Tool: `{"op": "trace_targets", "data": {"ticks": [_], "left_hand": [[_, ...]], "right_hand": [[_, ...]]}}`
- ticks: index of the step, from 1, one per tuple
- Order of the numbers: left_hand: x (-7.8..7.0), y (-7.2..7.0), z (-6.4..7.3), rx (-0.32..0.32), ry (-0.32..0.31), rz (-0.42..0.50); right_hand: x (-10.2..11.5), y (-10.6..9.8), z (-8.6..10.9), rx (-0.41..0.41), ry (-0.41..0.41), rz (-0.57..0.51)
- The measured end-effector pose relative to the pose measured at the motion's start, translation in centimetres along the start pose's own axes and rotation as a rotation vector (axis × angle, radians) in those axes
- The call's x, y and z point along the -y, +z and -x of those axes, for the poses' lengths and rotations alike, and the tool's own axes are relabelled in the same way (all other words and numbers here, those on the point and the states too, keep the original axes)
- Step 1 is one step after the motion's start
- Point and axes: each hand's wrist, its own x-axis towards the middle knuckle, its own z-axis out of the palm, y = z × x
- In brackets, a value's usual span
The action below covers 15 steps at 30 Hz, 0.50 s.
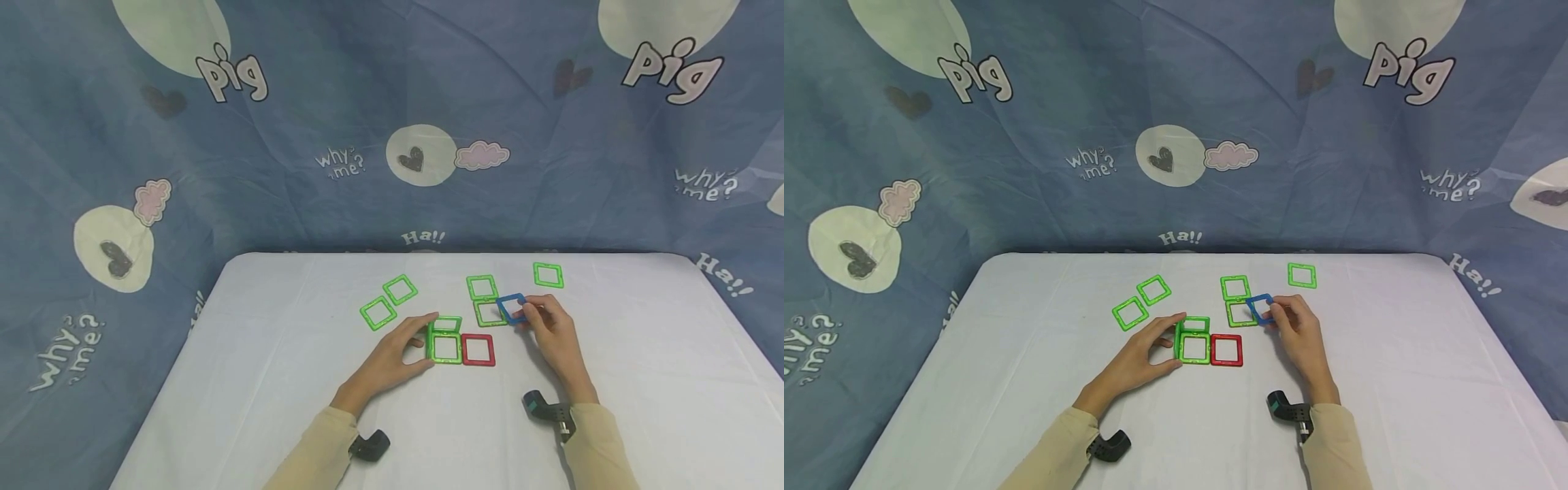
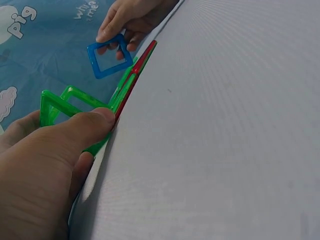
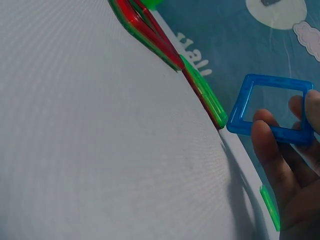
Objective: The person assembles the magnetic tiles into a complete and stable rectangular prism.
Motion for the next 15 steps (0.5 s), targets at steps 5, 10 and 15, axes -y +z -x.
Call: {"op": "trace_targets", "data": {"ticks": [5, 10, 15], "left_hand": [[-0.1, 0.0, 0.0, 0.001, -0.007, -0.01], [-0.2, -0.1, 0.0, 0.003, -0.01, -0.02], [-0.2, 0.0, 0.0, 0.005, -0.016, -0.023]], "right_hand": [[-1.5, 0.1, -0.1, -0.016, -0.02, 0.103], [-3.1, 0.0, -0.3, -0.082, -0.014, 0.223], [-3.0, -0.1, -0.2, -0.095, -0.01, 0.231]]}}
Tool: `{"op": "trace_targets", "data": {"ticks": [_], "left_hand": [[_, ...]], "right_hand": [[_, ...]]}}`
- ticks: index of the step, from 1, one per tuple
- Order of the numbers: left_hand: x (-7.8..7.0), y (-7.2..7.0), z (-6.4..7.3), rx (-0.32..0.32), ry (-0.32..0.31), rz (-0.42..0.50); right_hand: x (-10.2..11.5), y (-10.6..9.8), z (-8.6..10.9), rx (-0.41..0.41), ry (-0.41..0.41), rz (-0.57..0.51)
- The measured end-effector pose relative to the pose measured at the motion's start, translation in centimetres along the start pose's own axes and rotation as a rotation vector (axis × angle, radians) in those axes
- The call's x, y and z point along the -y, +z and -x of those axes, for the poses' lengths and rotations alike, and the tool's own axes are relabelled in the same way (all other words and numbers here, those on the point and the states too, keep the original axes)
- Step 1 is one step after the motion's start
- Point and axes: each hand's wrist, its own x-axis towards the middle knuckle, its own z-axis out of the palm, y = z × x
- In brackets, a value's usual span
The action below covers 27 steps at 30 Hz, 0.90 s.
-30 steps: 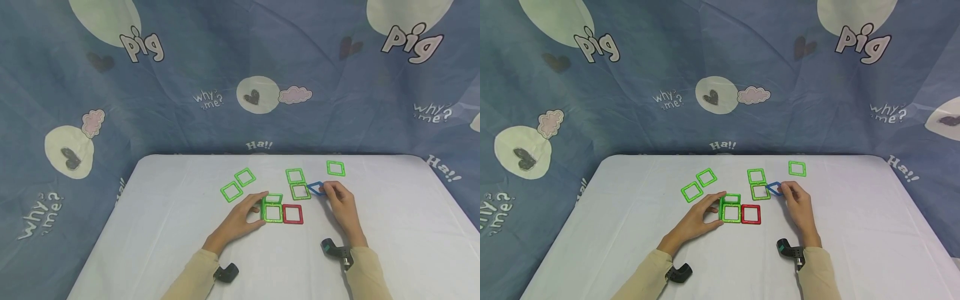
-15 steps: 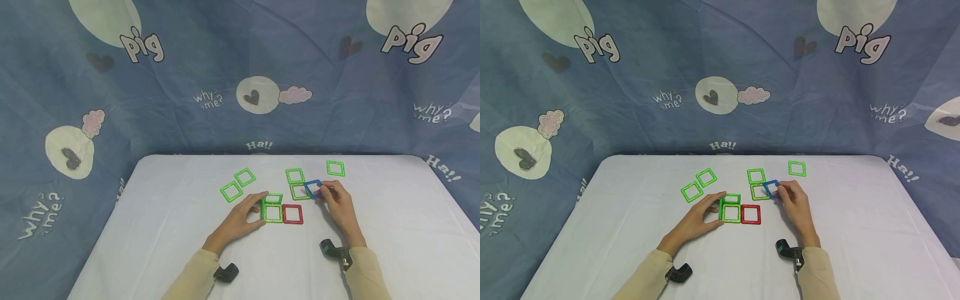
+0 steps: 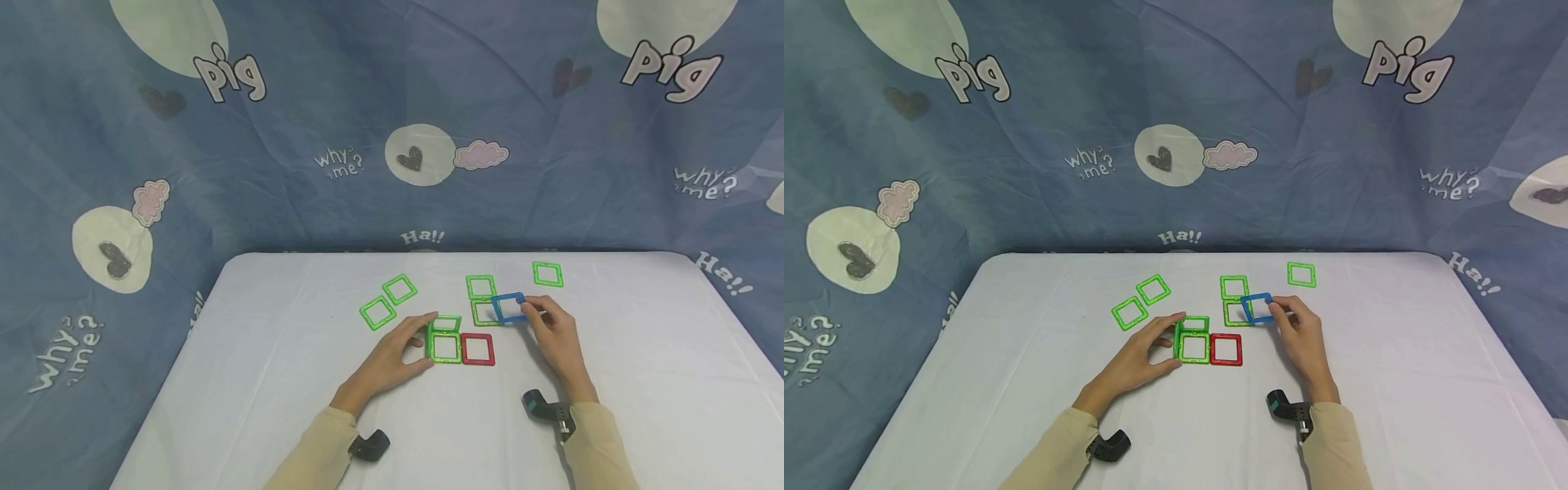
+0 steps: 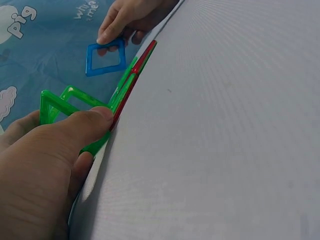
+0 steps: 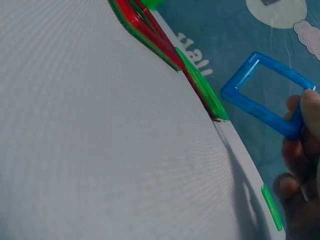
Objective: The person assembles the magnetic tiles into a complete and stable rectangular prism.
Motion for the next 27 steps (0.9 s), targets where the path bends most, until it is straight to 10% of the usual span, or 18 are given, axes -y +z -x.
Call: {"op": "trace_targets", "data": {"ticks": [9, 27], "left_hand": [[0.1, 0.1, 0.0, -0.001, 0.006, 0.002], [-0.1, 0.0, -0.1, -0.004, -0.005, 0.012]], "right_hand": [[3.8, -0.7, 0.6, 0.096, 0.048, -0.018], [0.2, 0.5, 0.2, 0.173, 0.033, -0.006]]}}
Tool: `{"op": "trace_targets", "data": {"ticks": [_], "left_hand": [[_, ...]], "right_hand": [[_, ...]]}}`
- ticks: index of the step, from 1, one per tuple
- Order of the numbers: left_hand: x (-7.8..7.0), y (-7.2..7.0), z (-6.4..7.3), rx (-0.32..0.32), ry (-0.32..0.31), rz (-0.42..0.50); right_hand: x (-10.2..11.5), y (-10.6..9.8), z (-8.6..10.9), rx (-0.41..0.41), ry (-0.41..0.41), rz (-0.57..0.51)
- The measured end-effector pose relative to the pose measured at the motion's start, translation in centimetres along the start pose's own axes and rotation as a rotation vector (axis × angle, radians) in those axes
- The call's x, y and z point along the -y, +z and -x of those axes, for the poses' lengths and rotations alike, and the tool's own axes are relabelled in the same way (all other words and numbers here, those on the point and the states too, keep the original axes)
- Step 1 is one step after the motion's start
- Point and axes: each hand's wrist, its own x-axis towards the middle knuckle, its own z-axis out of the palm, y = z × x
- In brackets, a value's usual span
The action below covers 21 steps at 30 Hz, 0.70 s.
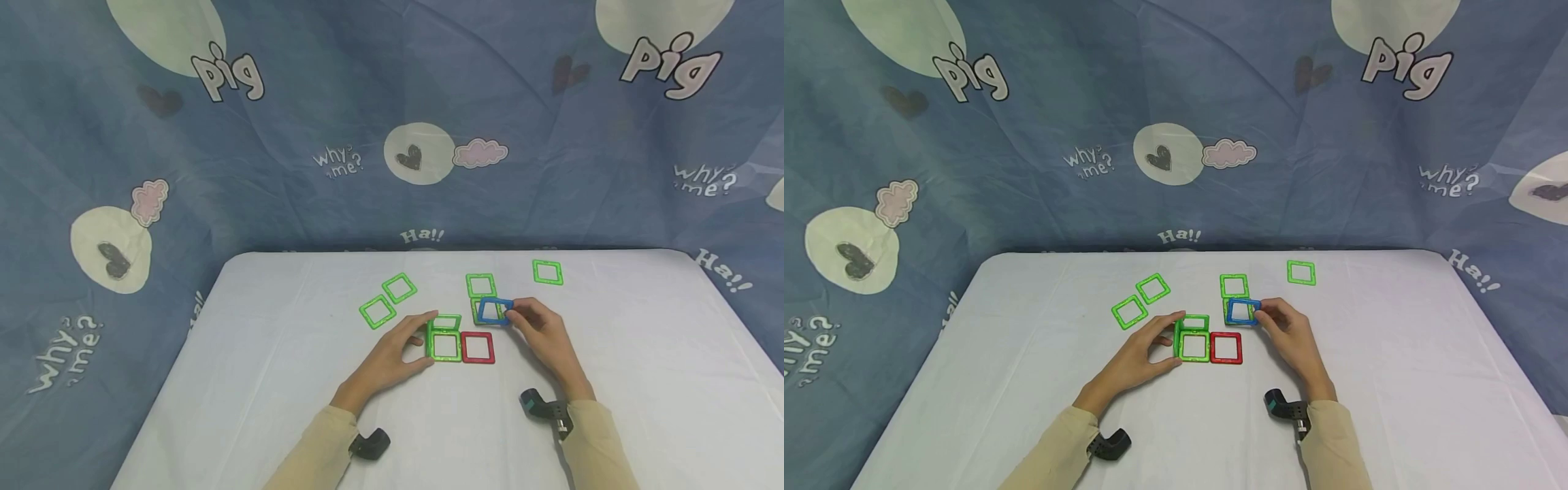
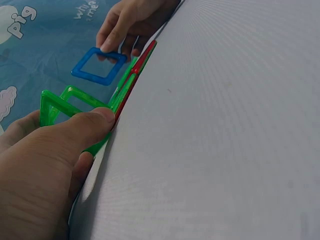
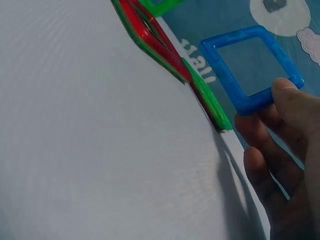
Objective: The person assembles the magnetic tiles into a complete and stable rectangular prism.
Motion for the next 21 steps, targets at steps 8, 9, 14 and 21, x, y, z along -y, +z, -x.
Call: {"op": "trace_targets", "data": {"ticks": [8, 9, 14, 21], "left_hand": [[-0.1, 0.1, 0.0, 0.003, -0.017, -0.013], [-0.1, 0.1, 0.0, 0.001, -0.014, -0.015], [-0.1, 0.0, 0.0, -0.001, -0.009, -0.017], [0.0, 0.1, 0.0, 0.001, -0.018, -0.018]], "right_hand": [[0.2, 0.3, 0.1, 0.027, 0.016, 0.022], [0.1, 0.3, 0.1, 0.029, 0.011, 0.016], [0.2, 0.7, 0.0, 0.044, -0.013, -0.002], [2.6, 0.5, 0.4, 0.05, -0.02, 0.006]]}}
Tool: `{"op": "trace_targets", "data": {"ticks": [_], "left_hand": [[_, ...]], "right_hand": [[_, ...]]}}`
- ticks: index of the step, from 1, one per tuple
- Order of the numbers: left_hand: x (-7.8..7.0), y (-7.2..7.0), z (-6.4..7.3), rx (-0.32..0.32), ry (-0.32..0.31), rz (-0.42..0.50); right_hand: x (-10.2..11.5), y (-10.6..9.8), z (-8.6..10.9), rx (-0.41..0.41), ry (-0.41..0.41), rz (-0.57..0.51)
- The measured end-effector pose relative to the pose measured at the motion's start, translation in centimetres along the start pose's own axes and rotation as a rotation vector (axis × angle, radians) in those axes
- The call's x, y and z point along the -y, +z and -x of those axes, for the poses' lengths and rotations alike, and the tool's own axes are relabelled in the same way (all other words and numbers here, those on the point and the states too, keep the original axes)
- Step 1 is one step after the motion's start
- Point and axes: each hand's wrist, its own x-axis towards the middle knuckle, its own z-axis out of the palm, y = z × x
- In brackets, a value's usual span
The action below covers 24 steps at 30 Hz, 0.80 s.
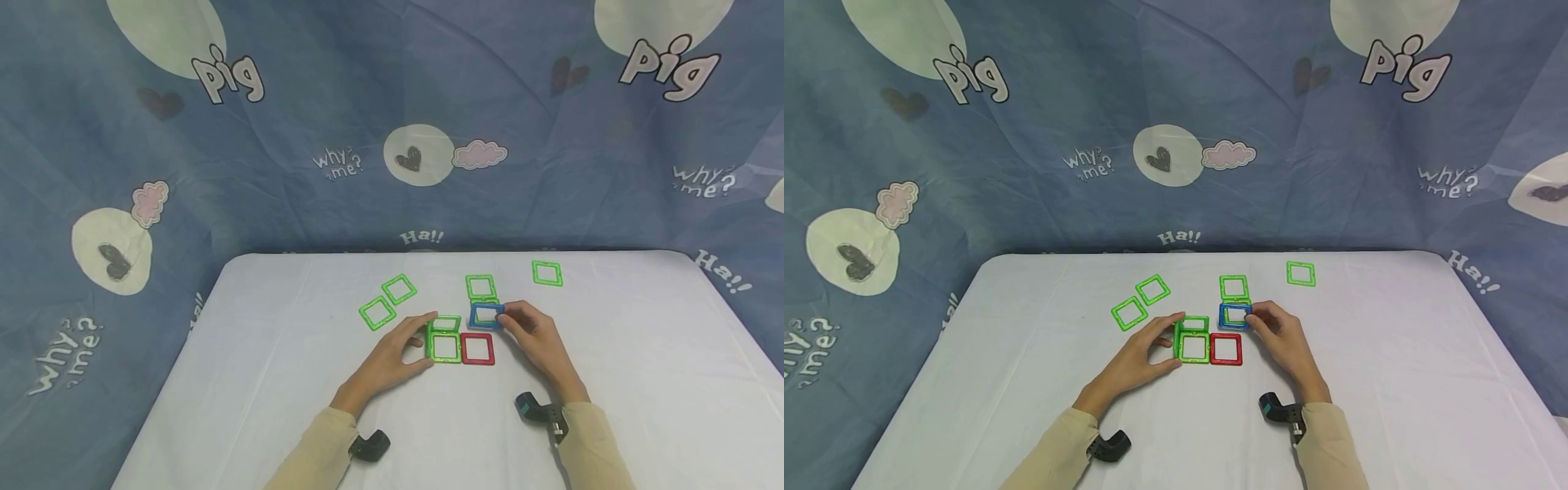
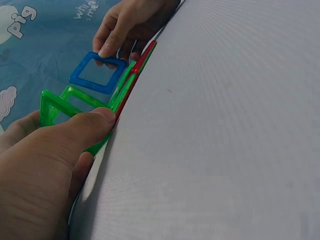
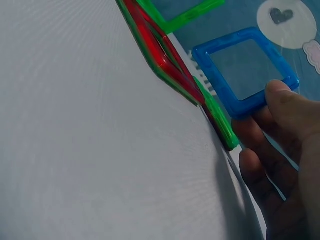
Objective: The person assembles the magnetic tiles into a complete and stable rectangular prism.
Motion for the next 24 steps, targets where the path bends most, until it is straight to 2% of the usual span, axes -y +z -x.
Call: {"op": "trace_targets", "data": {"ticks": [6, 24], "left_hand": [[0.0, 0.0, 0.1, 0.004, 0.003, -0.001], [0.0, 0.1, 0.1, 0.004, 0.012, -0.02]], "right_hand": [[1.8, -0.4, 0.3, 0.021, 0.006, -0.002], [1.8, -0.4, 0.2, 0.087, 0.02, 0.016]]}}
